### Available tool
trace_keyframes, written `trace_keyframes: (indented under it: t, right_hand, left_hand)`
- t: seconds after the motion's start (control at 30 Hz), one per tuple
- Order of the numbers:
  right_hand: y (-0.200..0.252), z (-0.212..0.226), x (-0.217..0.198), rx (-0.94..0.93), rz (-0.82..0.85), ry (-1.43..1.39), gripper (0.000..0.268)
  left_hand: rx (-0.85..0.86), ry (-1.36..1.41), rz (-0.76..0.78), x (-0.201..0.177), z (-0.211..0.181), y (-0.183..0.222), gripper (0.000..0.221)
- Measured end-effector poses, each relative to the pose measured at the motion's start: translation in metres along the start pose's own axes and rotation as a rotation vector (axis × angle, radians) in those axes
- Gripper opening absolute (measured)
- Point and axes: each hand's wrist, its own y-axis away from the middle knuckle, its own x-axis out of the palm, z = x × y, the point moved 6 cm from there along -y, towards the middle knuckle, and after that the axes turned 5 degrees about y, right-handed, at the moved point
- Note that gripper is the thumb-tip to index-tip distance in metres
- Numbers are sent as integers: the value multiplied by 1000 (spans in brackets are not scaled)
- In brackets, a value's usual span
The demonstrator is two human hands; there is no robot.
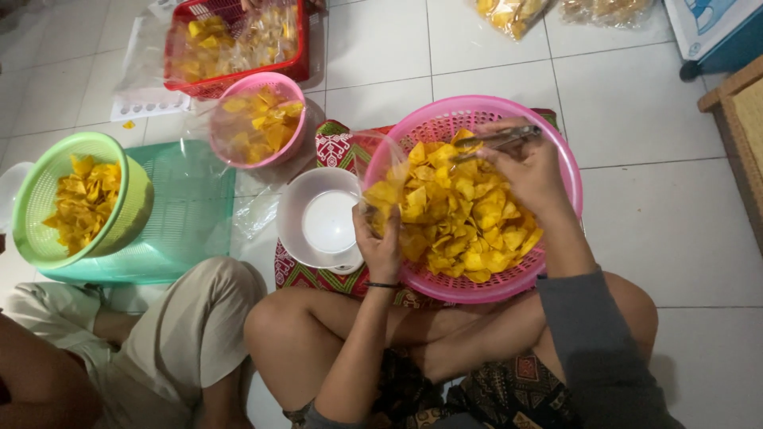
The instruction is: The person uses tongs to transfer fried chips from a large pink basket into a plastic bag, repeating the action for multiple bags while sitting on the floor.
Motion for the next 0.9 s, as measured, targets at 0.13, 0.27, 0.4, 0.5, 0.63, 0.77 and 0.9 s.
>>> trace_keyframes:
  t: [0.13,0.27,0.4,0.5,0.63,0.77,0.9]
  right_hand:
    - [-1,-16,-2,-14,-77,-18,29]
    - [-4,-39,2,45,-87,27,42]
    - [-4,-60,11,70,13,79,50]
    - [-6,-44,17,-5,58,142,36]
    - [1,-13,7,30,-26,45,24]
    - [1,4,-13,37,-131,-95,20]
    - [7,28,-45,-34,-287,-272,16]
  left_hand:
    - [-4,24,-19,-2,5,-2,31]
    - [-16,-6,-2,4,2,-1,35]
    - [-50,-29,9,5,-2,-2,36]
    - [-52,-104,62,-5,15,-1,33]
    - [-54,-99,73,-1,21,0,35]
    - [-25,-186,132,6,11,3,39]
    - [26,-315,188,10,9,3,39]
